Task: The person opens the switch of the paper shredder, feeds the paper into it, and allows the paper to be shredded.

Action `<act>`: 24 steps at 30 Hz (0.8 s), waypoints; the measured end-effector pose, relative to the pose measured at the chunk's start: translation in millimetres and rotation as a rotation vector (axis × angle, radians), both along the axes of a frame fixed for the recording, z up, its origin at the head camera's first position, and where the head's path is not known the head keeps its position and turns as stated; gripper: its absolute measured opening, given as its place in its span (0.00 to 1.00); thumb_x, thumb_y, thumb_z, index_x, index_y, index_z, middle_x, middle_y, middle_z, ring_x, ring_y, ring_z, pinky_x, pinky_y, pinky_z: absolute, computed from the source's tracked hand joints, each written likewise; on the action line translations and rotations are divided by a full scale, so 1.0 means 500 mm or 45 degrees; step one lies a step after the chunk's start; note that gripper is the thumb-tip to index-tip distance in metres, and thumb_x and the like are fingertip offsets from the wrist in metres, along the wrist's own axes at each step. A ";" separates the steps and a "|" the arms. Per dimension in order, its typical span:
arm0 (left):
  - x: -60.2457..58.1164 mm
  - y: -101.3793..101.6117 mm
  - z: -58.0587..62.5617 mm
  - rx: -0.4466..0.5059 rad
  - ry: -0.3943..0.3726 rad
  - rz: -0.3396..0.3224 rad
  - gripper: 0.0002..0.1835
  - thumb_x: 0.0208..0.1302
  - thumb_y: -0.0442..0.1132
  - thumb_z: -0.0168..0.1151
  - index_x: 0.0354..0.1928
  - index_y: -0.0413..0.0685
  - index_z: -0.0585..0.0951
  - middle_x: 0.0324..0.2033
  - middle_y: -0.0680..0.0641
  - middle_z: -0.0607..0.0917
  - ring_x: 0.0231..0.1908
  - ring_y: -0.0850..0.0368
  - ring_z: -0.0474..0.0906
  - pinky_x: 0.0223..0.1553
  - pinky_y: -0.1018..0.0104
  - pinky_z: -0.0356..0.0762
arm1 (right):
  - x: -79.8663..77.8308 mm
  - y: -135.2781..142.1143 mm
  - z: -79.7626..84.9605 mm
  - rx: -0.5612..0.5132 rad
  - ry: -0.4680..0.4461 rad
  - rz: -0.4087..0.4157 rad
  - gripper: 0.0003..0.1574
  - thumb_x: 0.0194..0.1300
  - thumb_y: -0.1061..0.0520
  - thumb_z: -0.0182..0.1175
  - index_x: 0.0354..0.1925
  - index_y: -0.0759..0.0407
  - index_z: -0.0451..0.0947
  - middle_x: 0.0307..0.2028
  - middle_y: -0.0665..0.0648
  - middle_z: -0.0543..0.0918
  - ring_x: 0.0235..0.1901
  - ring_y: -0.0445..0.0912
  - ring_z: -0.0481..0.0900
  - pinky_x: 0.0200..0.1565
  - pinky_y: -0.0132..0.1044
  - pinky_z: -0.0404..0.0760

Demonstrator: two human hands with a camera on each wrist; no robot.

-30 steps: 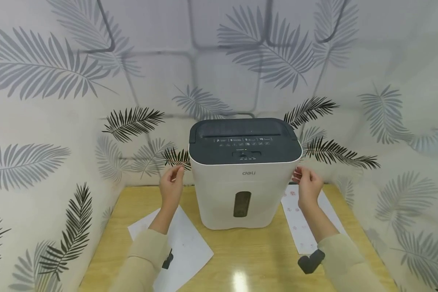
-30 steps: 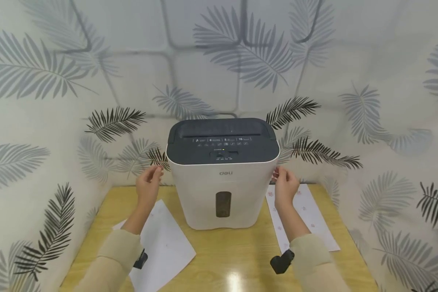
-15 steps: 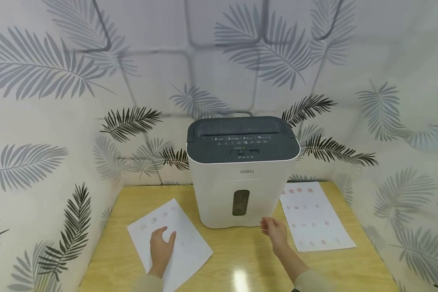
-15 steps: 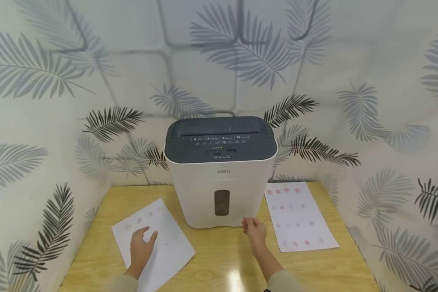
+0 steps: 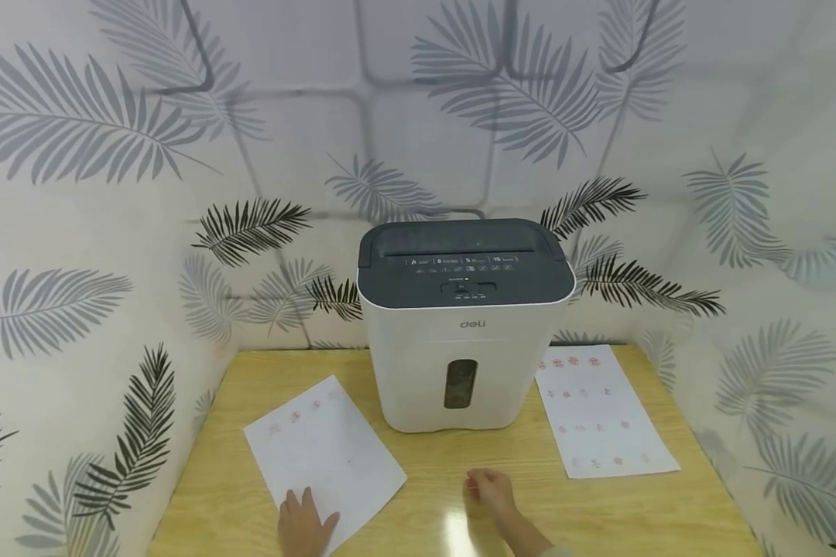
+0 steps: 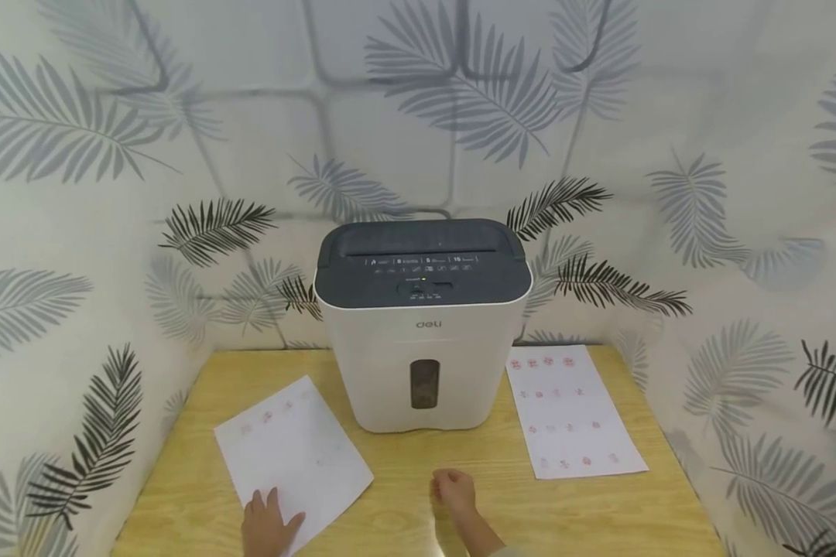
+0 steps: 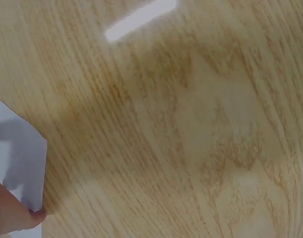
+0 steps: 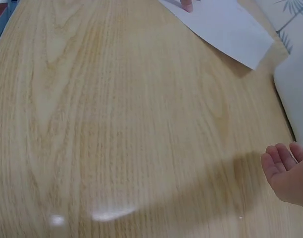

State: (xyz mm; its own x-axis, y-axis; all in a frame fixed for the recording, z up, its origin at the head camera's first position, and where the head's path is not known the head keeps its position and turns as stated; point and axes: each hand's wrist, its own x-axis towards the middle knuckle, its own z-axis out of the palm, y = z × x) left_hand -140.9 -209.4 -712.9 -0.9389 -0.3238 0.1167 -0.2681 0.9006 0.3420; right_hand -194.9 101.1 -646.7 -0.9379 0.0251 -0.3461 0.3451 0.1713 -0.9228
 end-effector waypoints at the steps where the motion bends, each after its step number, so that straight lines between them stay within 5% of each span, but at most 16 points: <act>1: 0.003 0.000 -0.002 -0.003 -0.007 -0.008 0.39 0.43 0.50 0.71 0.50 0.26 0.71 0.50 0.19 0.70 0.48 0.27 0.69 0.45 0.39 0.73 | 0.002 -0.005 -0.004 0.008 -0.006 0.011 0.21 0.63 0.60 0.50 0.45 0.80 0.72 0.33 0.64 0.82 0.32 0.45 0.80 0.41 0.39 0.82; 7: 0.014 0.007 -0.001 0.040 -0.041 -0.002 0.38 0.42 0.48 0.72 0.49 0.27 0.72 0.48 0.22 0.71 0.49 0.28 0.69 0.47 0.39 0.72 | 0.004 -0.031 -0.045 0.043 -0.035 0.104 0.22 0.61 0.62 0.51 0.46 0.82 0.71 0.31 0.63 0.82 0.30 0.46 0.79 0.38 0.39 0.83; 9: 0.013 0.010 0.012 0.127 -0.023 0.107 0.36 0.43 0.47 0.72 0.49 0.26 0.71 0.45 0.23 0.72 0.47 0.29 0.69 0.47 0.40 0.71 | -0.002 -0.035 -0.083 0.040 -0.008 0.129 0.22 0.58 0.62 0.51 0.44 0.81 0.72 0.30 0.64 0.82 0.29 0.48 0.80 0.37 0.40 0.83; 11: 0.008 0.014 0.032 0.251 0.004 0.288 0.36 0.44 0.46 0.71 0.48 0.24 0.71 0.42 0.24 0.72 0.45 0.29 0.69 0.45 0.41 0.70 | -0.016 -0.036 -0.148 -0.021 0.078 0.164 0.21 0.55 0.59 0.54 0.41 0.76 0.77 0.27 0.61 0.82 0.27 0.47 0.79 0.33 0.37 0.83; 13: 0.001 0.016 0.052 0.336 -0.003 0.475 0.36 0.46 0.48 0.69 0.46 0.21 0.70 0.39 0.24 0.72 0.42 0.29 0.69 0.43 0.43 0.69 | -0.020 -0.039 -0.174 -0.050 0.111 0.189 0.21 0.55 0.57 0.54 0.40 0.74 0.78 0.27 0.60 0.82 0.27 0.48 0.80 0.32 0.36 0.83; 16: -0.004 0.018 0.077 0.391 -0.156 0.651 0.37 0.47 0.50 0.69 0.44 0.20 0.67 0.38 0.22 0.70 0.41 0.29 0.69 0.40 0.45 0.70 | -0.013 -0.055 -0.155 -0.073 0.105 0.226 0.23 0.55 0.57 0.54 0.41 0.77 0.77 0.27 0.59 0.82 0.26 0.45 0.79 0.32 0.33 0.83; 18: -0.005 0.018 0.085 0.383 -0.278 0.679 0.37 0.47 0.49 0.69 0.43 0.20 0.67 0.38 0.23 0.69 0.42 0.30 0.69 0.41 0.47 0.72 | 0.006 -0.073 -0.088 -0.018 0.033 0.224 0.24 0.56 0.61 0.50 0.43 0.82 0.73 0.29 0.63 0.82 0.27 0.46 0.80 0.35 0.36 0.83; 21: -0.003 0.020 0.087 0.416 -0.352 0.702 0.35 0.45 0.43 0.71 0.44 0.20 0.66 0.40 0.23 0.68 0.45 0.30 0.68 0.41 0.47 0.74 | 0.019 -0.093 -0.042 0.023 0.000 0.241 0.23 0.55 0.64 0.48 0.42 0.85 0.72 0.29 0.66 0.81 0.27 0.45 0.79 0.35 0.37 0.83; 24: -0.004 0.022 0.088 0.495 -0.334 0.713 0.30 0.43 0.34 0.67 0.45 0.20 0.65 0.42 0.22 0.67 0.46 0.29 0.66 0.40 0.45 0.75 | 0.009 -0.097 -0.087 0.027 0.018 0.252 0.22 0.58 0.61 0.49 0.41 0.81 0.75 0.31 0.66 0.82 0.29 0.48 0.80 0.36 0.38 0.84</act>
